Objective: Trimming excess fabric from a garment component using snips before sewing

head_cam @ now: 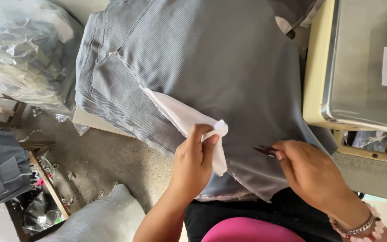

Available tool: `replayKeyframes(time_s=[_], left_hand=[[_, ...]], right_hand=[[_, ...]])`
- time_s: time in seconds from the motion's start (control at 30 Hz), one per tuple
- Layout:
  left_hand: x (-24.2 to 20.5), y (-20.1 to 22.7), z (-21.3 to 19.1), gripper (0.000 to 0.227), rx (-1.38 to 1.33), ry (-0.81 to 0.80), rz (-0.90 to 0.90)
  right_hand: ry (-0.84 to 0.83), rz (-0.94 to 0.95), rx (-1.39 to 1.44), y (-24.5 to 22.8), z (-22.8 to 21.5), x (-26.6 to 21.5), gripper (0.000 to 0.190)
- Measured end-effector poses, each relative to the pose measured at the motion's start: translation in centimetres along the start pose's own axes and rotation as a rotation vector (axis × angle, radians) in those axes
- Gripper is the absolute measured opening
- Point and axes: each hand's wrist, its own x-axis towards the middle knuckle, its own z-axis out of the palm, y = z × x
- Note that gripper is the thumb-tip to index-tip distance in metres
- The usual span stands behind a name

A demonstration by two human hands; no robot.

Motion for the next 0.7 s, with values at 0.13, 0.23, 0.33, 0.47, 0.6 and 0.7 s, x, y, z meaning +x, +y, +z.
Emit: replayKeyframes(time_s=[0.13,0.23,0.33,0.47,0.6,0.7], left_hand=[[4.1,0.6,0.4,0.015,0.057,-0.049,0.022],[7.3,-0.6,0.7,0.018,0.066,-0.088,-0.023],[7.6,0.8,1.6,0.02,0.114,-0.102,0.058],[6.3,1.1,3.4,0.021,0.045,-0.128,0.118],[5.8,0.3,4.1,0.019,0.024,-0.112,0.113],[5.6,0.3,4.1,0.021,0.003,-0.118,0.088]], right_hand=[[0.196,0.252,0.911,-1.5,2.2,1.7,0.028],[0.221,0.175,0.826,1.3,4.8,3.3,0.017],[0.186,0.282,0.544,2.5,3.4,4.0,0.023],[0.075,0.295,0.572,0.9,-0.7,2.8,0.035],[-0.218,0.266,0.168,-0.2,-2.2,1.3,0.042],[-0.331,0.076,0.008,-1.4,-2.8,1.6,0.036]])
